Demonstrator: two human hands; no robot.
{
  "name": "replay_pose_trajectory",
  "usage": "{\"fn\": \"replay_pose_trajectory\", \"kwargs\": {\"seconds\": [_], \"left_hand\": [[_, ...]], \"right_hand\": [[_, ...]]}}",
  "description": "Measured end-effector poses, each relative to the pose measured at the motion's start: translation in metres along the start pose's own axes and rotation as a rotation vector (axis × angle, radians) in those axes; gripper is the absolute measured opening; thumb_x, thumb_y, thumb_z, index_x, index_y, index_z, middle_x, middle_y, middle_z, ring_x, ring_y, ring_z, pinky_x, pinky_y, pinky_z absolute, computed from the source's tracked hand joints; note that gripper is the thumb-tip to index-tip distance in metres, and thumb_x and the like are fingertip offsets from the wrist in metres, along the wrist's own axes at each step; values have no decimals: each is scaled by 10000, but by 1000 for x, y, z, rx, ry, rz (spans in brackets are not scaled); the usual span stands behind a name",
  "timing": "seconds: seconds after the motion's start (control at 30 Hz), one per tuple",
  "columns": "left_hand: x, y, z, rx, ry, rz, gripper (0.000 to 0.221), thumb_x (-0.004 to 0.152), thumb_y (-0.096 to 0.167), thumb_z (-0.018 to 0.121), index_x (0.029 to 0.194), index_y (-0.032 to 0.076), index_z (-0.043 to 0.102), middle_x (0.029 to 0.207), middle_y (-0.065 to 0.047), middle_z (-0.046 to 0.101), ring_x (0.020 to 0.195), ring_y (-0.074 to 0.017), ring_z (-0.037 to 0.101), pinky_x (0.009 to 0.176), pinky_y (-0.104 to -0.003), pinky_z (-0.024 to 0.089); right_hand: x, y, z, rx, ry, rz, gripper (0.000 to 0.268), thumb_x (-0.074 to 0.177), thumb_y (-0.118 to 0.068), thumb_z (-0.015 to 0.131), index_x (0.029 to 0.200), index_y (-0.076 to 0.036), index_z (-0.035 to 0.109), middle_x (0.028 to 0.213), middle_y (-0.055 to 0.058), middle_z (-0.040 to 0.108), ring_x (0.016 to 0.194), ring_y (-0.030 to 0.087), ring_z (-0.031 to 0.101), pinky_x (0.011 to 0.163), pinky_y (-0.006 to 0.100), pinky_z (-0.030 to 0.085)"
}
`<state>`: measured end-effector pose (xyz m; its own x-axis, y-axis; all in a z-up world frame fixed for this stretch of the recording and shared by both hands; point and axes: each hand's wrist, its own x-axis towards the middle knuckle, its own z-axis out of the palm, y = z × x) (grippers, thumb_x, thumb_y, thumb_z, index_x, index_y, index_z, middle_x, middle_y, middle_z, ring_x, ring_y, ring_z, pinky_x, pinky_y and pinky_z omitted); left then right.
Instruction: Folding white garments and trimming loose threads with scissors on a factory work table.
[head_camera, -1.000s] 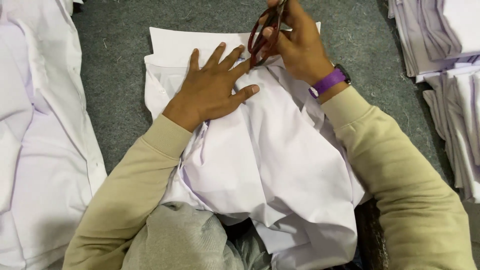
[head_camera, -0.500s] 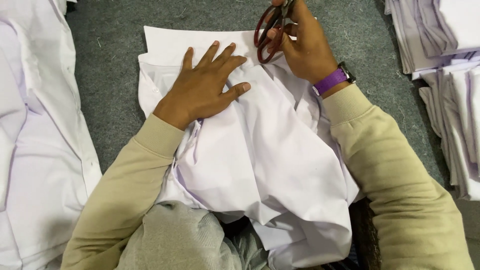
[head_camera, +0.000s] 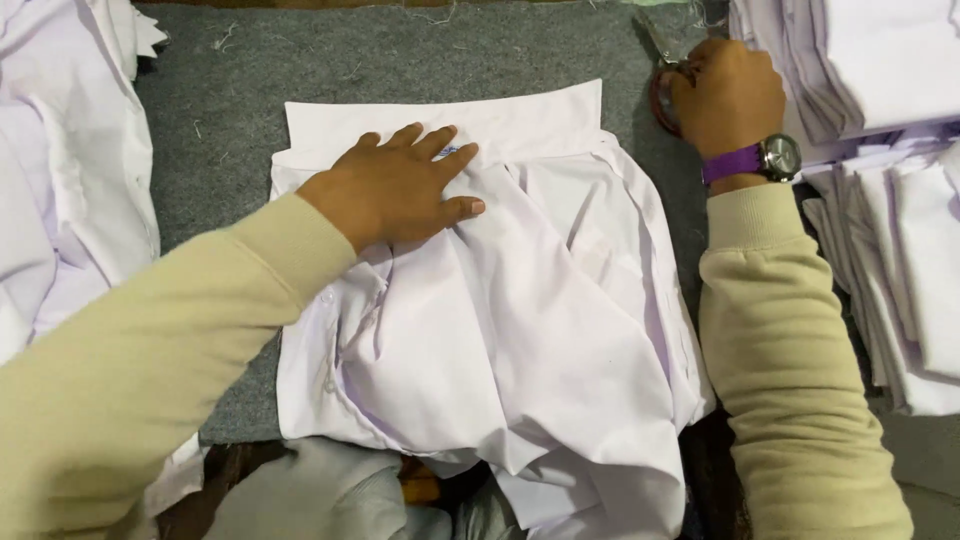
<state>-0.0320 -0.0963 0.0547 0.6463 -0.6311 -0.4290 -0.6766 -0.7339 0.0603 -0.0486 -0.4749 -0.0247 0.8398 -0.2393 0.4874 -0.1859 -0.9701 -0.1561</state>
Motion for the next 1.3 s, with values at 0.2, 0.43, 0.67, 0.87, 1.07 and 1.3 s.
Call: {"fn": "replay_pose_trajectory", "kwargs": {"seconds": [0.2, 0.43, 0.67, 0.87, 1.07, 1.3], "left_hand": [[38, 9, 24, 32, 173, 205, 775, 1044, 574, 200, 1623, 61, 147, 1721, -114, 118, 1574, -331, 80, 1221, -558, 131], [24, 26, 23, -270, 266, 51, 700, 1091, 489, 112, 1646, 80, 233, 1715, -150, 215, 1592, -322, 140, 1250, -591, 27], [23, -12, 7, -366, 151, -136, 696, 1068, 525, 63, 1675, 202, 169, 1750, -84, 82, 1606, -316, 28, 1256, -577, -14], [-1, -66, 20, -284, 212, -312, 692, 1081, 508, 177, 1678, 158, 163, 1736, -180, 76, 1598, -370, 37, 1261, -570, 35], [-6, -89, 21, -253, 198, -357, 802, 1058, 600, 176, 1677, 96, 94, 1731, -212, 34, 1605, -350, 29, 1275, -537, 46], [-12, -92, 19, -269, 258, -348, 859, 1077, 586, 252, 1640, -46, 104, 1703, -299, 63, 1591, -413, 21, 1258, -575, 11]], "right_hand": [[-13, -90, -24, 304, 24, -424, 170, 993, 43, 592, 1141, 34, 674, 989, 226, 739, 783, 396, 696, 613, 470, 528], [-48, -147, -20, 245, -632, -393, 631, 1093, -375, 362, 1623, -36, 303, 1676, 222, 289, 1559, 395, 213, 1262, 558, 178], [-42, -149, -27, 166, -703, -288, 729, 1092, -565, 287, 1637, -80, 268, 1715, 138, 217, 1581, 317, 178, 1270, 493, 155], [-40, -148, -29, 144, -694, -236, 772, 1095, -615, 226, 1636, -67, 277, 1716, 141, 214, 1580, 319, 183, 1267, 492, 171], [-37, -139, -26, 66, -659, -151, 757, 1119, -579, 214, 1633, -29, 283, 1701, 174, 254, 1568, 331, 221, 1247, 489, 232], [-30, -157, -30, -69, -641, -126, 758, 1117, -581, 265, 1613, -12, 346, 1672, 180, 335, 1537, 327, 314, 1209, 483, 312]]}}
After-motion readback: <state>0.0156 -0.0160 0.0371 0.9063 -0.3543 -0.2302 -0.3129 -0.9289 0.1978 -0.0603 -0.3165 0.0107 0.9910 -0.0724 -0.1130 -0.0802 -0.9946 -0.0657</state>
